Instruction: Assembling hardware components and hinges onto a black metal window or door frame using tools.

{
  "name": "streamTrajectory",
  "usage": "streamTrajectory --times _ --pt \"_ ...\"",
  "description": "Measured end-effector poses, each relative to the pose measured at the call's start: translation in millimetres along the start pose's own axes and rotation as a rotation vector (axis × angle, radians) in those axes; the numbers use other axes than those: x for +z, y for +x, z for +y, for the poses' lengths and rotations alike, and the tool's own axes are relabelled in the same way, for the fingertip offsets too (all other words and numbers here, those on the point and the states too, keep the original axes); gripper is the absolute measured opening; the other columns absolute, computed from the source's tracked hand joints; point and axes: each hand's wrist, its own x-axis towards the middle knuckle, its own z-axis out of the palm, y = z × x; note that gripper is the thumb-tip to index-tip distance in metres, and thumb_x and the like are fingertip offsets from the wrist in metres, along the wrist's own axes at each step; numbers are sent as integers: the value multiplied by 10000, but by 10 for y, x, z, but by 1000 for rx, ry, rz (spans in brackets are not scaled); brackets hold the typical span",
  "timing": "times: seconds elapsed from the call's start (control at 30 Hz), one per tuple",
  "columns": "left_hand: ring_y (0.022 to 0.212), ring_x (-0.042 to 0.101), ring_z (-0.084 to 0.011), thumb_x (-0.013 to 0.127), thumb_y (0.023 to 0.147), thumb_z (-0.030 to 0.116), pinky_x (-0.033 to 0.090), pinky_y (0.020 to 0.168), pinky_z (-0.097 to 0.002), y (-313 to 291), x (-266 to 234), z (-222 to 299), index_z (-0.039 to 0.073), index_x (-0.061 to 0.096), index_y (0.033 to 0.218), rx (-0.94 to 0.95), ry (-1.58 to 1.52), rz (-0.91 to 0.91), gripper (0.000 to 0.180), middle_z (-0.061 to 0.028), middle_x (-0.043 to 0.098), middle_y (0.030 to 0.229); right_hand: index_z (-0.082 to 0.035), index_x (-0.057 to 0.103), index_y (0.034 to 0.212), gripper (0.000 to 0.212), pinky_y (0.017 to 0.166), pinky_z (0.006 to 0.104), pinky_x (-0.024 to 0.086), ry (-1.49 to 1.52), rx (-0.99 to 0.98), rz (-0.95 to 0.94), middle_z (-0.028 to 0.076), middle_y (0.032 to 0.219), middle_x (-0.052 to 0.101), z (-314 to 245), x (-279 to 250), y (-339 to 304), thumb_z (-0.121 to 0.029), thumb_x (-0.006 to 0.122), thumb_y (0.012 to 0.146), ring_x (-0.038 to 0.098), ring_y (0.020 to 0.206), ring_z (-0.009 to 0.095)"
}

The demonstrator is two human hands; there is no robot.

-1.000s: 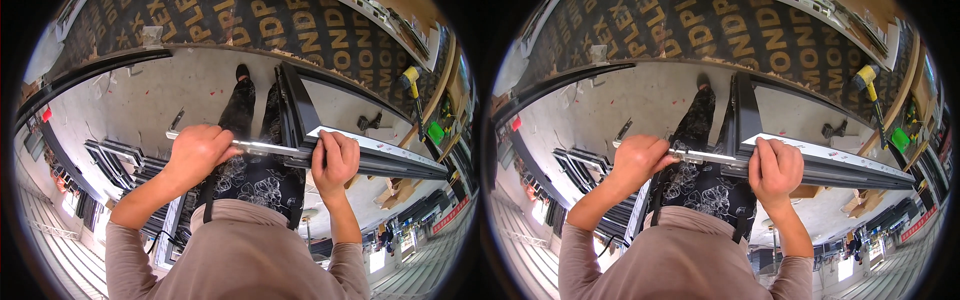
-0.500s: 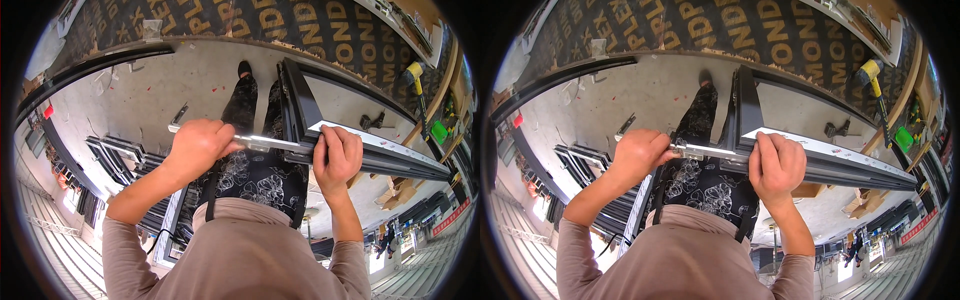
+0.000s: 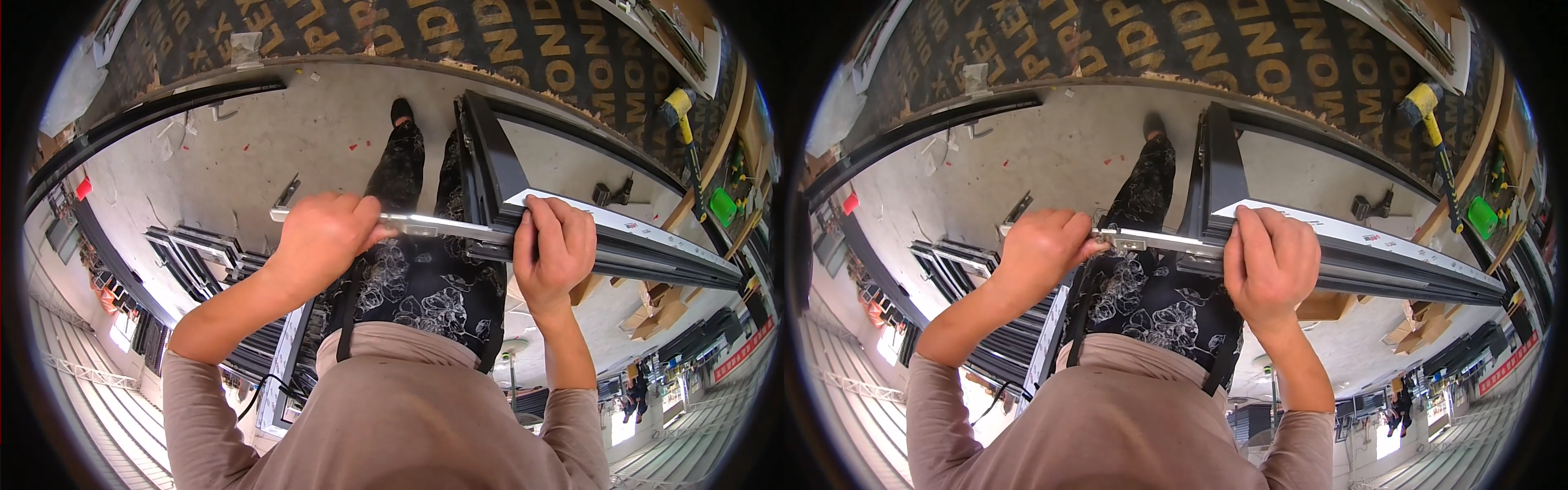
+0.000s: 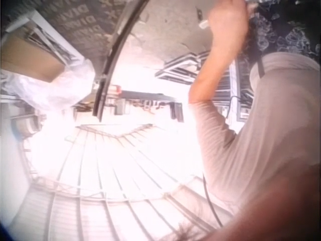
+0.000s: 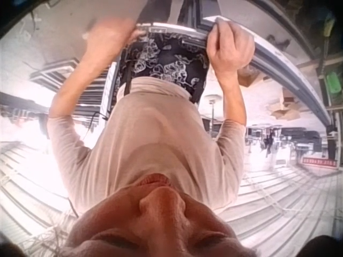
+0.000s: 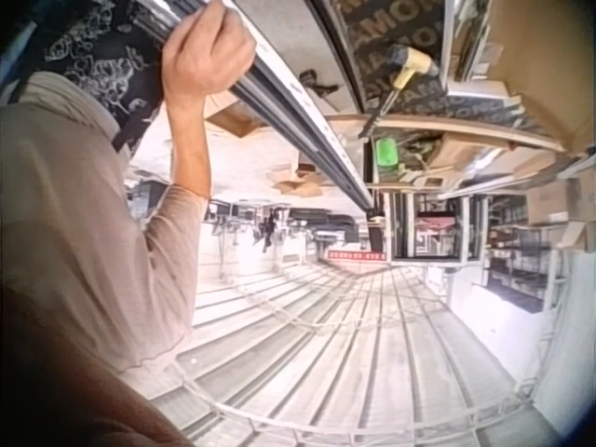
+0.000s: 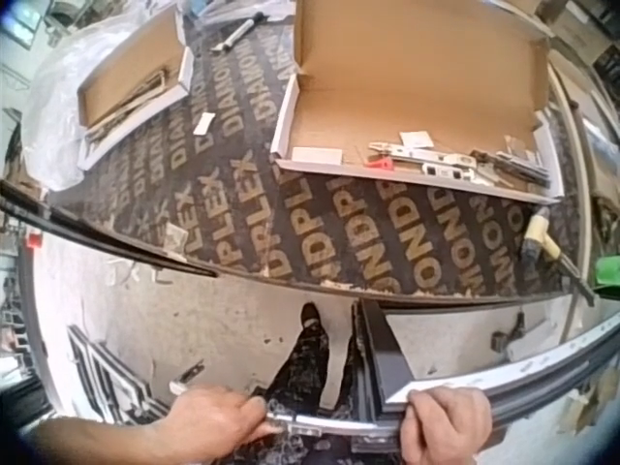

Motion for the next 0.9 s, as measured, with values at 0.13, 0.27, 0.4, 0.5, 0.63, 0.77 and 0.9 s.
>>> streamTrajectory --times 0.13,0.27,0.4,0.5,0.63,0.77,0.9 --pt "631 570 -282 691 822 332 456 572 -392 39 24 -46 71 518 772 23 22 -58 317 -88 535 677 -49 705 997 307 779 384 470 27 34 -119 82 986 653 -50 -95 26 -158 771 718 599 879 262" --pt "604 570 -294 643 863 383 466 572 -388 57 34 -79 60 519 790 68 81 -109 354 -94 543 671 -81 629 1198 639 965 471 410 -20 -165 -403 148 1203 590 -49 -212 188 -377 821 665 547 1111 324" --pt "602 576 -296 633 873 395 472 572 -392 58 49 -120 61 522 787 85 88 -127 362 -94 550 666 -99 523 1347 895 967 495 415 -6 -187 -555 181 1250 550 -11 -154 162 -280 863 539 538 1132 361" --pt "591 579 -292 633 875 395 469 551 -394 82 49 -122 63 514 778 95 47 -138 366 -93 551 653 -88 524 1346 943 941 487 433 -1 -189 -512 182 1231 552 -10 -121 138 -189 865 473 547 1111 357" --pt "574 604 -316 642 873 391 473 502 -416 115 -10 -111 67 516 754 106 28 -127 367 -102 580 634 -65 514 1356 973 924 482 445 6 -210 -469 186 1212 557 -18 -104 155 -159 863 453 556 1095 354" --pt "541 567 -289 634 877 399 449 501 -391 168 11 -146 75 494 743 151 28 -89 378 -79 530 595 -55 505 1369 994 925 484 445 -6 -188 -489 188 1201 561 8 -134 182 -158 864 448 555 1097 355" --pt "540 572 -285 634 879 400 452 502 -391 227 -16 -115 75 494 731 160 12 -103 383 -77 532 589 -33 498 1372 999 929 490 445 7 -198 -447 190 1190 564 69 -128 161 -164 858 449 556 1094 357"
